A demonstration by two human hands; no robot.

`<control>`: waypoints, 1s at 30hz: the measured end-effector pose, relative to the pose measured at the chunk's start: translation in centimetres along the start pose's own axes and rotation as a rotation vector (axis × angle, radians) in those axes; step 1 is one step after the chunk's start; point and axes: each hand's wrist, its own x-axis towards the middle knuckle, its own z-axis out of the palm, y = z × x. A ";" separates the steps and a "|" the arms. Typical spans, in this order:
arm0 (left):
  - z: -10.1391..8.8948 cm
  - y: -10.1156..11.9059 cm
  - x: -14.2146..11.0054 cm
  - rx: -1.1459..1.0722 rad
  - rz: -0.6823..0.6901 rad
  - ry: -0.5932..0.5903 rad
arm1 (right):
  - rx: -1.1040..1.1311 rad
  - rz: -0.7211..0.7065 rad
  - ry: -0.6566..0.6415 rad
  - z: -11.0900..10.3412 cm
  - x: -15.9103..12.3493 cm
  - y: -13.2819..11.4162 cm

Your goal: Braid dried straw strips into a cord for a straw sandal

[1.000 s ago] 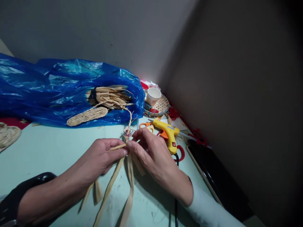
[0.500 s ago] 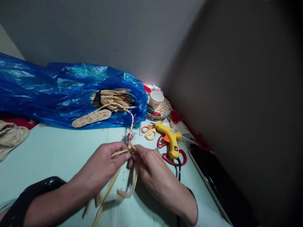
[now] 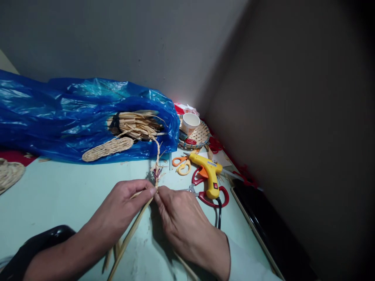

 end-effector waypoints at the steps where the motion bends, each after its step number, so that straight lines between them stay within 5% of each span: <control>1: 0.0 0.1 0.1 0.020 0.010 0.004 | 0.059 0.023 -0.002 -0.1 0.1 0.1; 7: 0.2 1.0 -0.5 0.049 0.017 -0.032 | 0.385 0.075 0.076 0.3 0.6 1.0; 16: 0.1 1.4 -1.8 0.307 0.085 0.018 | 0.517 0.160 0.162 0.4 0.2 0.7; 20: 0.2 1.4 -2.4 0.455 0.282 0.046 | 0.712 0.135 0.101 0.3 0.1 0.5; 25: 1.4 -1.1 -3.8 0.951 0.777 0.162 | 1.124 0.195 0.103 1.1 0.0 0.3; 30: 4.0 -3.0 -5.8 1.016 0.786 0.339 | 1.437 0.338 -0.033 1.5 0.0 0.0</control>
